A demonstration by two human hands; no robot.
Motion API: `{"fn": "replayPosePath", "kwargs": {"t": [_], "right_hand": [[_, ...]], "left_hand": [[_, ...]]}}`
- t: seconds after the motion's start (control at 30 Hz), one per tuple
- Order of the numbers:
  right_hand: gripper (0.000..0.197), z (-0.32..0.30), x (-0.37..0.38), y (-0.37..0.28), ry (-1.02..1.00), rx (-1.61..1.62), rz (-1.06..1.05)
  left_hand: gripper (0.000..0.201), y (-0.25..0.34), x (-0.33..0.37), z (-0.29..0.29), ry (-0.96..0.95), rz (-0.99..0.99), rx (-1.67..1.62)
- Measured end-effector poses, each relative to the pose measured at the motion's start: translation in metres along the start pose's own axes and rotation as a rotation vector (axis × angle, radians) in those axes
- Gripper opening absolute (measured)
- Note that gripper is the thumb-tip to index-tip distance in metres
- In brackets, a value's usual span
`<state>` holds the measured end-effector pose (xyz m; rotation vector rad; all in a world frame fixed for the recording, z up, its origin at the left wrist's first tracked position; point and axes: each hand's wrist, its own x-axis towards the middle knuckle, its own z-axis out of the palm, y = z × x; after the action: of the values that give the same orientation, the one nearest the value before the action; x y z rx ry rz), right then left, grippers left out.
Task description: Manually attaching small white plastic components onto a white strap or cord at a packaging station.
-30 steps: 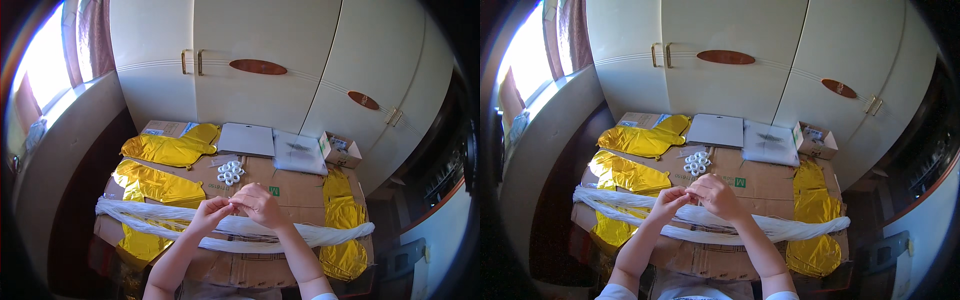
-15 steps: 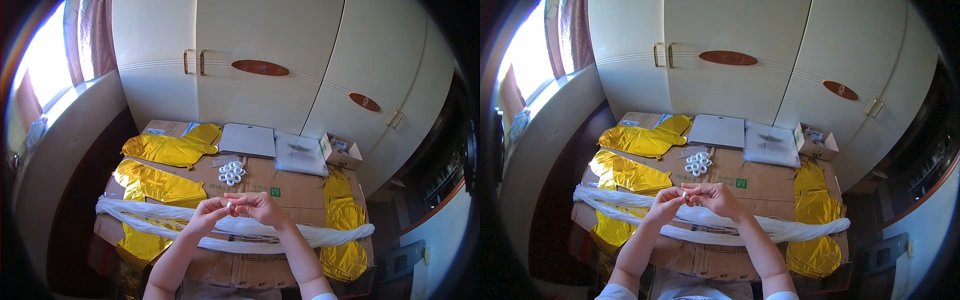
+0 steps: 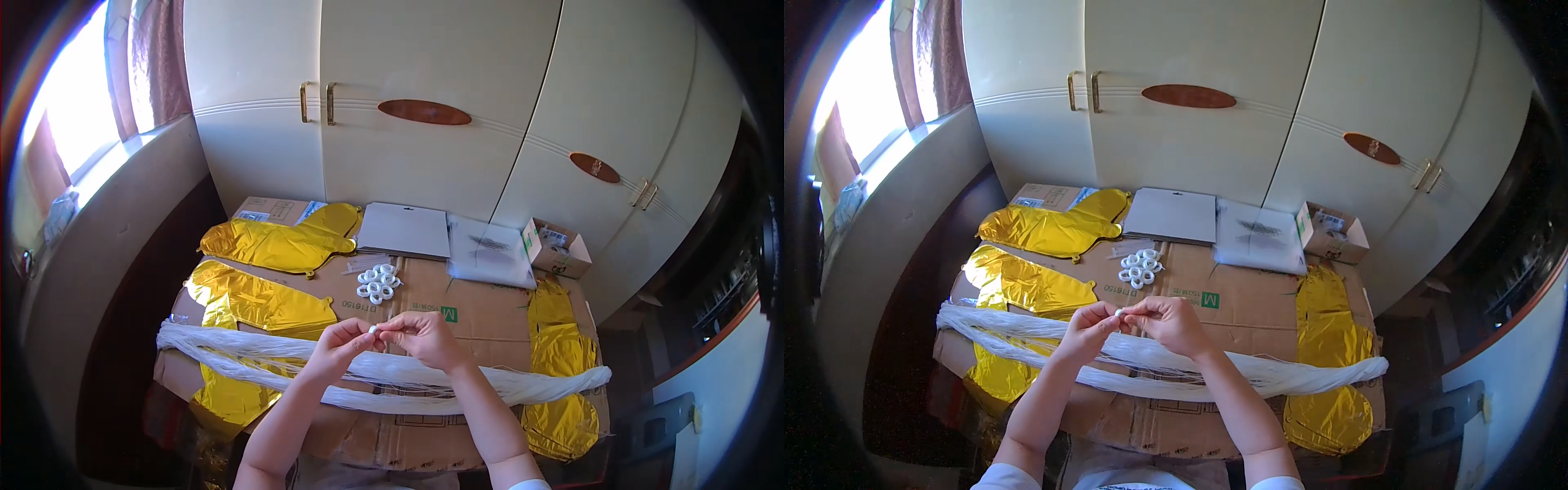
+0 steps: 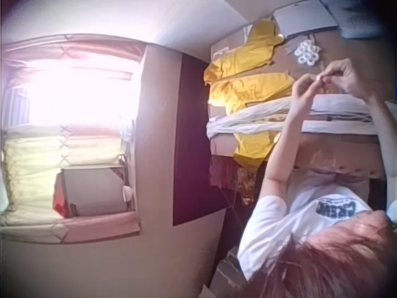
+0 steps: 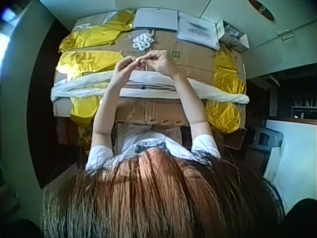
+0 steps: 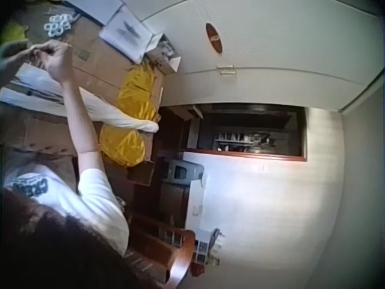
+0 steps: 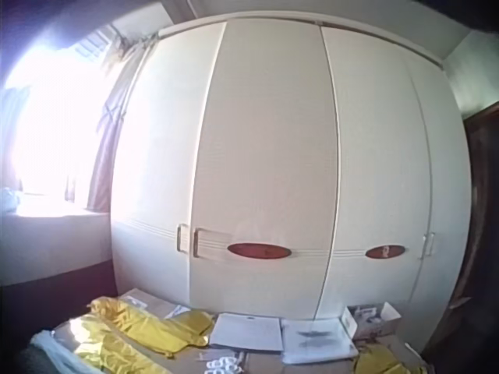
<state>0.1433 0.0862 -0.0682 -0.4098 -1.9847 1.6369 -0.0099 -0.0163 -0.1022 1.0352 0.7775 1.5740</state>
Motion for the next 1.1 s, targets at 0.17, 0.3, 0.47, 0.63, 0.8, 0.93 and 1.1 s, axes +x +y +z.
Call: {"fn": "replayPosePath", "kwargs": {"t": [0.17,0.3,0.47,0.63,0.8,0.93,1.1], "right_hand": [[0.009,0.016,-0.005,-0.013,0.109,-0.004,0.032],[0.008,0.025,-0.005,-0.031,0.167,-0.168,0.056],[0.007,0.018,0.000,-0.014,0.204,-0.020,0.038],[0.009,-0.009,0.047,0.017,0.300,-0.234,0.031],[0.015,-0.035,0.114,0.082,0.287,-0.586,0.088],[0.017,-0.025,0.121,0.078,0.283,-0.902,0.090],[0.014,-0.014,0.118,0.078,0.295,-1.129,0.024]], "left_hand": [[0.012,-0.001,0.000,0.000,-0.006,0.020,-0.208],[0.014,0.004,0.000,0.001,0.070,-0.010,-0.290],[0.013,0.014,0.002,0.001,0.251,0.007,-0.161],[0.012,0.018,0.007,-0.018,0.469,0.040,-0.180],[0.010,0.017,0.010,-0.025,0.549,0.042,-0.215],[0.010,0.018,0.008,-0.027,0.538,0.044,-0.241],[0.009,0.019,0.006,-0.028,0.520,0.044,-0.252]]}}
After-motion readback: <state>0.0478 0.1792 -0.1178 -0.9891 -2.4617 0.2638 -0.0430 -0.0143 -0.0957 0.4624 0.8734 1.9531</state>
